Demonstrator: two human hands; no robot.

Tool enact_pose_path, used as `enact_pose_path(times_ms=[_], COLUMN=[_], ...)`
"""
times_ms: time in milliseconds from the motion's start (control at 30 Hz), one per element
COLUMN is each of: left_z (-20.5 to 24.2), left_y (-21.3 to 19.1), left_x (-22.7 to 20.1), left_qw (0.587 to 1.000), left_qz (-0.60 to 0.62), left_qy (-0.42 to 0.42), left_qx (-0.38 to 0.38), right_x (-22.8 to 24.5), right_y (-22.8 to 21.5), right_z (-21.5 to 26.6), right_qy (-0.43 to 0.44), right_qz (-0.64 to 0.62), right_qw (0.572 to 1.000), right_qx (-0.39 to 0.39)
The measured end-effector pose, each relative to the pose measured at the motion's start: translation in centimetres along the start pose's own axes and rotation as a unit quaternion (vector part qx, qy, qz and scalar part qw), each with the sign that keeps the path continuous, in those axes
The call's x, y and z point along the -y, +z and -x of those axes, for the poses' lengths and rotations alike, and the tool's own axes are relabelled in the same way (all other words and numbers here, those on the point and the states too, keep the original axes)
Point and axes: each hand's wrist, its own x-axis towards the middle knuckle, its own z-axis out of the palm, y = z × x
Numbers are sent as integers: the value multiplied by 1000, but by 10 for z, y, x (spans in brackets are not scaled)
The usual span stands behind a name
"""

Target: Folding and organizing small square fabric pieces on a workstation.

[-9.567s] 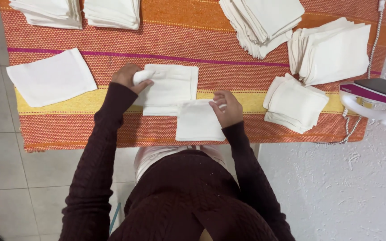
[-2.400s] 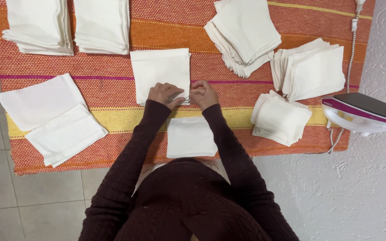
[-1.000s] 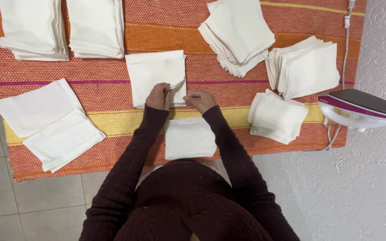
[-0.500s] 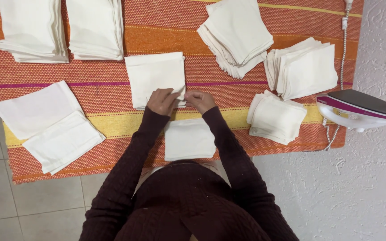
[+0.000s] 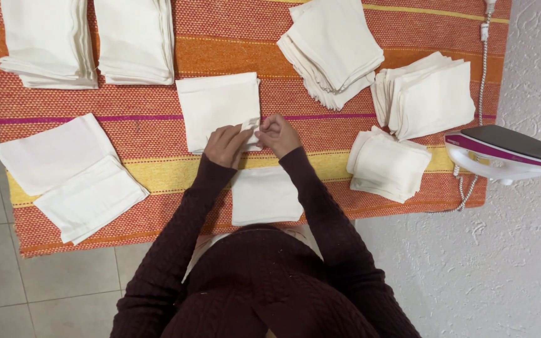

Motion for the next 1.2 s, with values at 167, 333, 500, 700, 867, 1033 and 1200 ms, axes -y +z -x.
enact_pose_path(times_ms=[167,333,500,700,867,1033,1200], left_z=[14,5,-3,-2,-3,6,12], left_y=[17,20,-5,-6,-6,13,5], left_x=[19,28,15,8,17,36,25], left_qw=[996,996,998,995,993,997,1000], left_qz=[-78,-36,-29,-59,-98,-78,4], left_qy=[29,14,24,21,45,-10,-2], left_qx=[-23,-75,-41,72,40,-18,20], right_x=[19,3,-9,4,32,49,46], right_y=[6,12,11,12,26,20,26], right_z=[11,11,7,7,12,5,-17], right_qy=[-74,-264,-332,-298,-315,-39,122], right_qz=[65,432,498,475,332,70,-190], right_qw=[995,862,801,828,885,992,973], right_qx=[-11,-5,2,-20,-85,-100,45])
